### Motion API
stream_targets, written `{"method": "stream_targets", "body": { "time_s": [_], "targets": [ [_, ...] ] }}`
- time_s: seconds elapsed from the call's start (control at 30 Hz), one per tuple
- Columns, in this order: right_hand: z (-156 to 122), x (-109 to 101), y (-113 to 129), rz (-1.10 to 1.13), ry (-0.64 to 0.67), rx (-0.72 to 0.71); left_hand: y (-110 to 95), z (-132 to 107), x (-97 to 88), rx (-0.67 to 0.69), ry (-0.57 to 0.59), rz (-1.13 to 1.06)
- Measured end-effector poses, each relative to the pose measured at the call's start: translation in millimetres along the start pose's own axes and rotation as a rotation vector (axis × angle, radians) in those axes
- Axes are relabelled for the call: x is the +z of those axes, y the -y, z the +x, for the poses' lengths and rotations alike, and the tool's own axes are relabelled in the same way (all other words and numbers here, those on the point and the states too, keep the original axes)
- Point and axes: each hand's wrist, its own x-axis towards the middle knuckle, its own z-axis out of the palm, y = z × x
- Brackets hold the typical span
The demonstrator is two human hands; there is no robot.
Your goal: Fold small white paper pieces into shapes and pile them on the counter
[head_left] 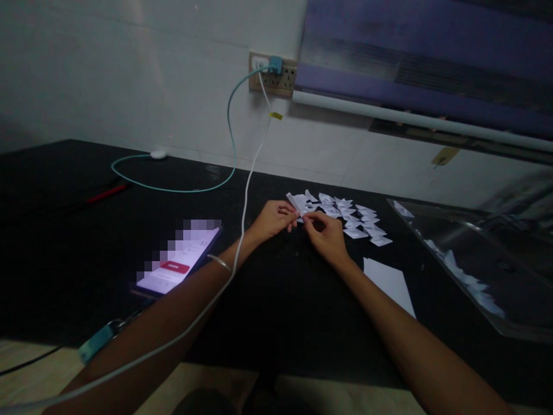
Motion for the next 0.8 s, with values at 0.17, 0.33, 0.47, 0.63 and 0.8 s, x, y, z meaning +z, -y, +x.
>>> {"method": "stream_targets", "body": {
  "time_s": [0.17, 0.33, 0.47, 0.63, 0.8],
  "targets": [
    [0.8, -1.0, 1.5, 0.023, 0.023, 0.007, 0.2, -0.4, -0.2, 0.011, 0.032, 0.001],
    [2.0, -1.2, 5.9, 0.177, 0.078, 0.085, 2.1, -1.2, -3.2, 0.003, 0.076, 0.021],
    [2.8, -0.6, 6.4, 0.217, 0.073, 0.09, 2.8, -1.4, -4.9, -0.032, 0.106, 0.006],
    [2.2, -1.4, 5.2, 0.152, 0.024, 0.082, 2.6, -1.2, -3.5, 0.014, 0.068, -0.025],
    [-1.4, 0.8, 6.9, 0.124, 0.096, 0.038, -0.8, 0.3, 0.9, 0.168, -0.012, 0.051]
  ]
}}
